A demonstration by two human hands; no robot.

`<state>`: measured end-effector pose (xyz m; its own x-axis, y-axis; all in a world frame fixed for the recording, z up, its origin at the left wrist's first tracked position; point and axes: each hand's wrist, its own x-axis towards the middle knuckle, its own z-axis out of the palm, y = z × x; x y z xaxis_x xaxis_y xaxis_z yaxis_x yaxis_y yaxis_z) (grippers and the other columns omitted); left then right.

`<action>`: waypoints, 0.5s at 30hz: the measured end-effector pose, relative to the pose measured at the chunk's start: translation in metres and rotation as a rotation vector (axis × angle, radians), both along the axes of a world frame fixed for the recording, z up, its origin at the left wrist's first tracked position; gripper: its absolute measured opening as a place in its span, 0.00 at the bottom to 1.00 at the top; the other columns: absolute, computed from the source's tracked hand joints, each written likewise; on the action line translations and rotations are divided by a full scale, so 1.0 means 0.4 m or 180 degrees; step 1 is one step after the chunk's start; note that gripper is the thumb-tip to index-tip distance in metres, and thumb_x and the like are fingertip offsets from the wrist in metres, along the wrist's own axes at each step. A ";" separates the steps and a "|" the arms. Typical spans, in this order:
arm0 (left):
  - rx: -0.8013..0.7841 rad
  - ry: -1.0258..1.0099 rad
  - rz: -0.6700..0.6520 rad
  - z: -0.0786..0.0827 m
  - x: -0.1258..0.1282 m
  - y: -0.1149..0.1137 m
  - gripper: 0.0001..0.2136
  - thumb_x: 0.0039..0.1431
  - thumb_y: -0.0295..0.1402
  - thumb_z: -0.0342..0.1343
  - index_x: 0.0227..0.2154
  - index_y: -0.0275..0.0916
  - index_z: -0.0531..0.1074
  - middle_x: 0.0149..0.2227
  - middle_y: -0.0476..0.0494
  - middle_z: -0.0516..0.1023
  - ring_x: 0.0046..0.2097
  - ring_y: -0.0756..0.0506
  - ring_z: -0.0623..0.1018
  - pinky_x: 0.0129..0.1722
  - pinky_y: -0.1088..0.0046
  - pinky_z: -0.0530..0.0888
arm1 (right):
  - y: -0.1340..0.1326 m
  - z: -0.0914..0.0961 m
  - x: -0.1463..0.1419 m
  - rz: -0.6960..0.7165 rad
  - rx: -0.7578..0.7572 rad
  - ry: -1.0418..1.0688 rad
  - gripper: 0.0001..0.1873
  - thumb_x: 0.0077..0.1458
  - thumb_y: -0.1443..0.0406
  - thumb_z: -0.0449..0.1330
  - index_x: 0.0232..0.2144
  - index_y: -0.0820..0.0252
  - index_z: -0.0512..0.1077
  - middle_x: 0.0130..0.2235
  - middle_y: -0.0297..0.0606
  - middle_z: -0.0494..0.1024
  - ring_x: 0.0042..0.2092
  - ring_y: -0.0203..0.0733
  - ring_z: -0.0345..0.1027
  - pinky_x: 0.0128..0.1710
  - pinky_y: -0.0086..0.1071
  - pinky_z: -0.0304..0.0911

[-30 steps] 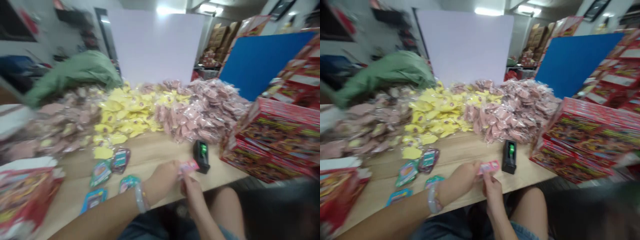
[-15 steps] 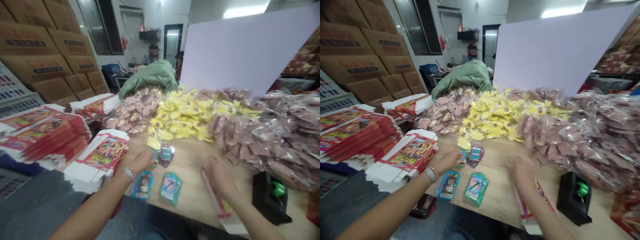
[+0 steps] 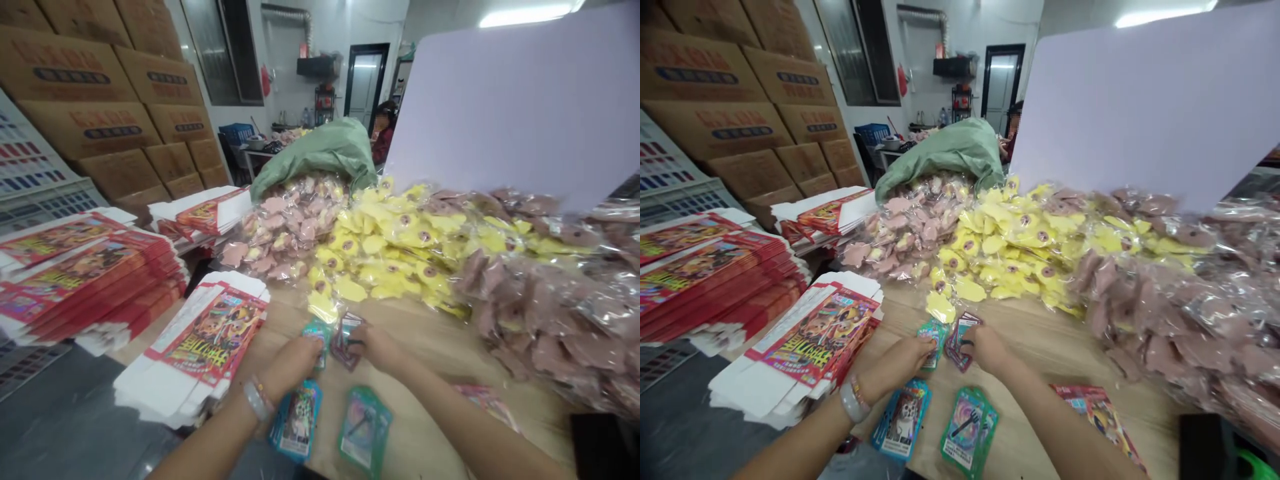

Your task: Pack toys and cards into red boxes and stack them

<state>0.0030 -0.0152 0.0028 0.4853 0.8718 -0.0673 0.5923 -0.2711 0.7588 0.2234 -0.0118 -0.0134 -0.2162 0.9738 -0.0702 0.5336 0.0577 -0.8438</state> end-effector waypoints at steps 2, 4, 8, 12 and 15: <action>-0.0025 -0.0288 0.0340 0.014 0.014 -0.013 0.05 0.50 0.26 0.49 0.26 0.37 0.70 0.29 0.46 0.74 0.35 0.46 0.73 0.41 0.69 0.67 | -0.011 0.010 0.001 -0.0484 -0.0060 0.0556 0.08 0.44 0.60 0.59 0.21 0.58 0.67 0.26 0.37 0.73 0.34 0.45 0.66 0.39 0.37 0.60; -0.0045 -0.0651 0.0723 0.023 0.041 -0.027 0.09 0.55 0.29 0.45 0.32 0.37 0.70 0.34 0.44 0.75 0.38 0.46 0.73 0.41 0.69 0.68 | -0.036 0.013 -0.014 -0.0884 -0.0162 0.1163 0.13 0.51 0.55 0.50 0.29 0.57 0.67 0.34 0.39 0.75 0.38 0.45 0.67 0.39 0.38 0.62; -0.0422 -0.1389 0.1117 0.021 0.109 -0.029 0.13 0.58 0.35 0.42 0.37 0.35 0.70 0.31 0.44 0.76 0.34 0.46 0.75 0.34 0.71 0.72 | -0.071 0.014 -0.062 -0.1043 -0.0704 0.2148 0.17 0.50 0.52 0.53 0.36 0.57 0.65 0.39 0.40 0.75 0.40 0.43 0.69 0.37 0.36 0.65; -0.0861 -0.2014 0.1214 0.016 0.137 0.011 0.16 0.55 0.41 0.48 0.36 0.33 0.70 0.30 0.43 0.76 0.31 0.47 0.76 0.30 0.71 0.74 | -0.036 0.027 -0.090 -0.0914 -0.1283 0.2568 0.19 0.41 0.54 0.62 0.33 0.59 0.68 0.32 0.41 0.77 0.30 0.41 0.70 0.27 0.33 0.65; -0.1080 -0.2349 0.1313 0.009 0.137 0.044 0.19 0.54 0.46 0.47 0.37 0.34 0.69 0.31 0.43 0.76 0.30 0.48 0.76 0.28 0.73 0.74 | 0.006 0.041 -0.091 -0.0978 -0.1313 0.2726 0.18 0.40 0.55 0.63 0.33 0.59 0.69 0.31 0.37 0.76 0.28 0.37 0.69 0.26 0.29 0.63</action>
